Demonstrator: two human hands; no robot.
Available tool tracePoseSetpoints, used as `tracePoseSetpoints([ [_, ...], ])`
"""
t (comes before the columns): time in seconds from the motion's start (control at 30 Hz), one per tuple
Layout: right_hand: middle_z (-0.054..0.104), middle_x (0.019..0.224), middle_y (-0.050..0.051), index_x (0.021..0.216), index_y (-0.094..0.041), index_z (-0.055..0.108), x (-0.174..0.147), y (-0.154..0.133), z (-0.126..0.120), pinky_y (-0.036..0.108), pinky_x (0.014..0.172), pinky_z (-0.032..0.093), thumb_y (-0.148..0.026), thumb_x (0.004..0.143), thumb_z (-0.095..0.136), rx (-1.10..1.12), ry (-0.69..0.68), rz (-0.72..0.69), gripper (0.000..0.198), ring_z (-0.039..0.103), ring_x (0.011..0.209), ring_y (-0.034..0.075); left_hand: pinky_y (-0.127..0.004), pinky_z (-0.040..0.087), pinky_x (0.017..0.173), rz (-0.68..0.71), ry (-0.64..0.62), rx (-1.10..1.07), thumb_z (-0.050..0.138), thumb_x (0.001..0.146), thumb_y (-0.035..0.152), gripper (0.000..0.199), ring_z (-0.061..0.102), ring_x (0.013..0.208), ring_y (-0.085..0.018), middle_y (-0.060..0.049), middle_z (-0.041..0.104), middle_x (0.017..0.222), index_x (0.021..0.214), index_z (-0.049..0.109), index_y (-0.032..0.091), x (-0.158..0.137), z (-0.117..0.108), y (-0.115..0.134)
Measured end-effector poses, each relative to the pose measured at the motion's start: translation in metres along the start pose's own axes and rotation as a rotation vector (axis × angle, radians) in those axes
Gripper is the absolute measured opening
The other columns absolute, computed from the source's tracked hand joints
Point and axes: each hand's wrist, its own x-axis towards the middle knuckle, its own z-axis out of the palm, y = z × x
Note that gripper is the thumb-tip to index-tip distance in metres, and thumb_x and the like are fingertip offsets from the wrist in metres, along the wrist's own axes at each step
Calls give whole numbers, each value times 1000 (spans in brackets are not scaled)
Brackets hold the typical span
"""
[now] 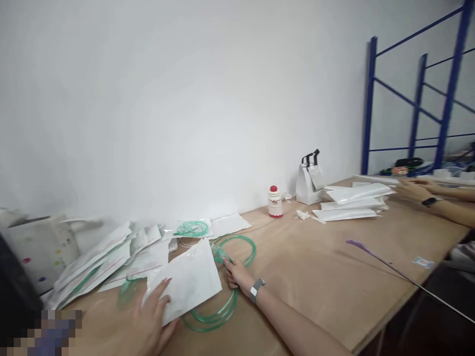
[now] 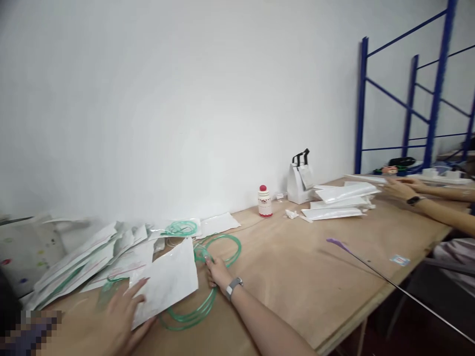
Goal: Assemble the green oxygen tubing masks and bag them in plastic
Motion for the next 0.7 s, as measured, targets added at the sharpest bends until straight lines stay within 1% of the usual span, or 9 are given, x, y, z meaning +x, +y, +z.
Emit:
tracePoseSetpoints([
  [0.03,57,73,-1,95,-14,53,-1,1,1,22,47,45,-36,88,45,-6,-16,-3,25,52,52,7,-49,36,96,75,17,45,52,72,32,26,49,114,-31,-13,54,126,94,61,22,3,5,11],
  [0.1,43,50,-9,83,-17,50,-3,2,3,16,34,32,-40,86,44,-26,-40,-18,24,34,33,4,-43,40,94,165,47,102,44,71,13,45,45,120,-26,-14,50,130,116,50,16,11,21,27],
  [0.17,29,40,-14,75,-20,44,-4,3,5,15,29,23,-43,83,46,-54,-52,-32,25,21,28,3,-42,38,95,105,61,153,40,66,3,68,40,123,-26,-14,46,133,133,30,13,15,37,33],
  [0.23,26,37,-15,72,-21,41,-4,2,5,15,28,22,-45,81,46,-87,-54,-41,27,18,27,3,-40,42,90,85,107,174,34,64,-3,81,51,114,-23,-11,56,125,139,15,18,13,51,28],
  [0.27,25,37,-15,72,-21,41,-4,2,5,15,28,22,-46,81,45,-105,-51,-46,27,18,26,4,-38,43,89,119,127,161,32,64,-5,82,57,108,-21,-9,61,118,140,13,21,10,55,23],
  [0.37,26,36,-15,72,-20,42,-2,3,7,16,28,24,-47,81,43,-161,-28,-61,27,18,26,4,-36,45,87,209,160,89,30,68,-5,72,63,96,-17,-4,68,106,134,30,25,2,57,6],
  [0.43,26,36,-15,72,-20,43,-1,4,8,17,29,25,-47,81,42,-206,-3,-71,28,19,26,5,-36,46,87,186,141,64,30,69,-4,61,65,92,-16,-4,70,103,121,48,24,0,50,2],
  [0.57,33,36,-12,69,-20,45,-1,3,5,21,33,30,-42,80,44,-313,102,-140,24,30,26,8,-37,47,87,-4,-80,72,32,71,0,50,66,90,-19,-5,71,99,99,65,24,3,34,13],
  [0.7,53,57,-1,69,-21,46,-1,-16,-13,26,47,36,-32,80,44,-390,317,-304,16,50,47,14,-43,52,72,-182,-247,74,42,73,12,37,66,86,-29,-15,68,103,101,65,18,10,24,34],
])
